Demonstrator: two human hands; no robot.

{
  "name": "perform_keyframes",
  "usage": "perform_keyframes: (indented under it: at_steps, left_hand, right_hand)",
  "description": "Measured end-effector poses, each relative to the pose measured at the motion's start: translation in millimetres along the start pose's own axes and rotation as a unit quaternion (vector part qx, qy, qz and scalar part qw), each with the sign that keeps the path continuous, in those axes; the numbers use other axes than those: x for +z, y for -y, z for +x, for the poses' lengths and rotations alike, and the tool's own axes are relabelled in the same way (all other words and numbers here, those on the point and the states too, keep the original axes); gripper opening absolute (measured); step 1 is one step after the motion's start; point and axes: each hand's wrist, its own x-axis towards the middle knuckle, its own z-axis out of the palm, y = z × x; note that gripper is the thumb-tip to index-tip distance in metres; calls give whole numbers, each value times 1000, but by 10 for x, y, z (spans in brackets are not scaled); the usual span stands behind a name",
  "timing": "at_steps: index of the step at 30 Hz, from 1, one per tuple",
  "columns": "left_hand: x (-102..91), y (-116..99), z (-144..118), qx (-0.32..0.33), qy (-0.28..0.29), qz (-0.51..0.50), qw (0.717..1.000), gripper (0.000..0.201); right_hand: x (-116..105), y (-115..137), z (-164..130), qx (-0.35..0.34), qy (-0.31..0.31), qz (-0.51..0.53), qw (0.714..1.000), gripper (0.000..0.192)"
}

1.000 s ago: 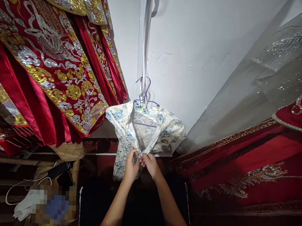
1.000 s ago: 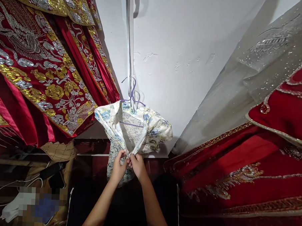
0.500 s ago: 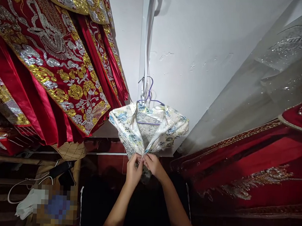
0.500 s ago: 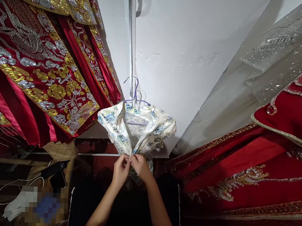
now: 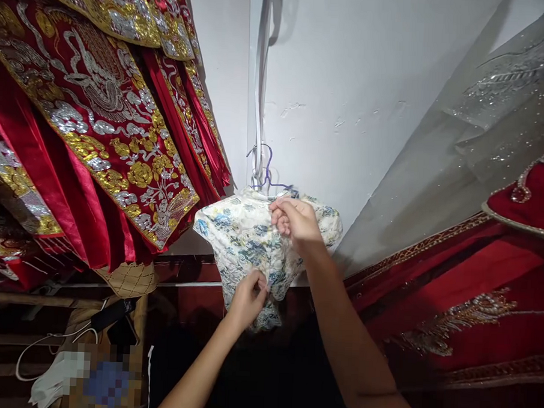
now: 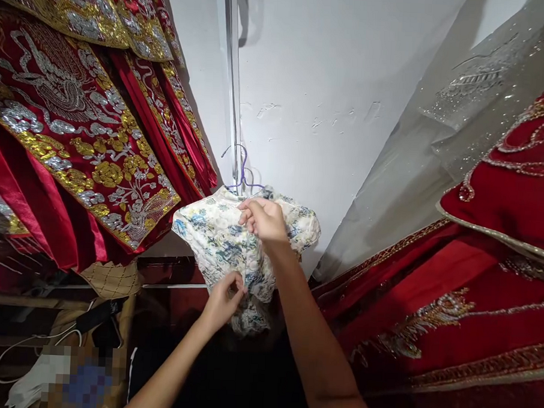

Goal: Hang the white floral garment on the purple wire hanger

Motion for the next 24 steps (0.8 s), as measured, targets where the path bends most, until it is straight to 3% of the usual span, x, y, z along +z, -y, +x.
perform_keyframes:
  at_steps: [2, 4, 7, 9, 11, 15, 18, 19, 21, 24]
  left_hand:
    - [-243, -280, 292, 49, -34, -9, 998, 13]
    - [-474, -611, 612, 118, -75, -5, 990, 33]
    - [-681, -1037, 1010, 193, -80, 63, 976, 23]
    - [-723, -1193, 1162, 216, -69, 94, 969, 17]
    - [-759, -1224, 1230, 223, -101, 103, 964, 16]
    - [-1071, -912, 1281, 180, -311, 27, 933, 16]
    - [-1412, -449, 1289, 58, -432, -186, 881, 12]
    - [-1479, -287, 1269, -17, -414, -267, 870, 14]
    - [-1479, 7, 1182, -88, -377, -309, 869, 20]
    - [-1196, 322, 958, -142, -312, -317, 884, 20]
  right_hand:
    - [68, -9, -124, -20, 20, -28, 999, 21]
    - [99, -29, -236, -30, 39, -58, 997, 22]
    - [89, -66, -269, -47, 49, -86, 994, 25]
    - [65, -165, -213, -58, 29, -96, 993, 26]
    - [34, -354, -156, -51, -3, -122, 991, 26]
    - [-21, -813, -217, -2, -10, -192, 981, 27]
    - [-18, -1007, -390, 16, 16, -172, 985, 28]
    - [-6, -1039, -451, 20, 24, -157, 987, 28]
    - [28, -1085, -560, 23, 33, -131, 991, 26]
    - [46, -1173, -684, 33, 36, -94, 994, 25]
